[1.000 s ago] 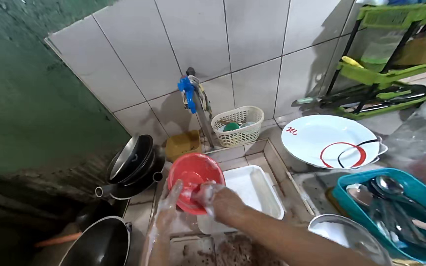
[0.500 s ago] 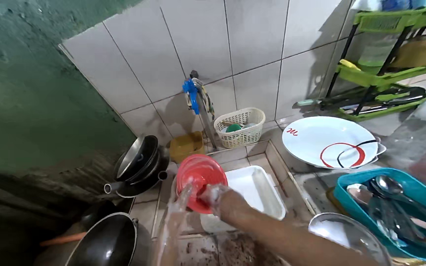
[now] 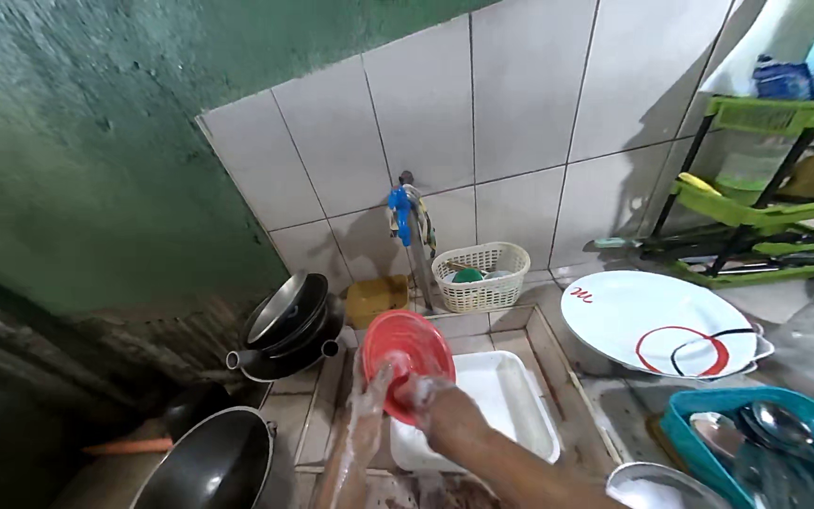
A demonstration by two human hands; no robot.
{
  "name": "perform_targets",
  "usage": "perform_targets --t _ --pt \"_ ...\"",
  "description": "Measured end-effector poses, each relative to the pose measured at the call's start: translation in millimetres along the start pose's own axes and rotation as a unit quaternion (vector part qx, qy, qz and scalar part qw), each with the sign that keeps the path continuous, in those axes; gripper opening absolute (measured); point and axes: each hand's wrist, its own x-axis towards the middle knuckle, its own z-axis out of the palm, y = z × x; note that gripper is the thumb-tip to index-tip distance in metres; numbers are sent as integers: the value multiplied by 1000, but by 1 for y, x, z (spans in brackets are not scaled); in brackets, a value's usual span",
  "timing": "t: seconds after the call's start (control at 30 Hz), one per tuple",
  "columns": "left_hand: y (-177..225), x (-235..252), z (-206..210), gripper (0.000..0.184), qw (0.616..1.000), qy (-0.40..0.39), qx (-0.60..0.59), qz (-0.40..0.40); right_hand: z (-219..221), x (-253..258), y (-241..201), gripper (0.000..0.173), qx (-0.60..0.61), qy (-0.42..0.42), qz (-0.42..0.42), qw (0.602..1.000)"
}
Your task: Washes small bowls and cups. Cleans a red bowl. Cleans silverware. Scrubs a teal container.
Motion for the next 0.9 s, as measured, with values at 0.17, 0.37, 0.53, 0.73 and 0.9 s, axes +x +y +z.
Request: perform_targets --t 0.17,0.37,0.53,0.73,0.9 --pt "-14 -18 21 48 998 58 -4 1 13 -6 -22 64 107 18 1 994" --pt "-16 -1 5 51 998 31 -37 46 14 -7 0 54 166 74 -66 981" --pt "1 1 -12 50 997 24 52 47 13 9 32 39 -29 115 -124 985" --pt "-3 -1 0 47 1000 17 16 17 -8 40 17 32 -58 215 -30 974" --pt "-9 5 -7 45 998 52 28 14 0 21 5 34 64 16 -39 997"
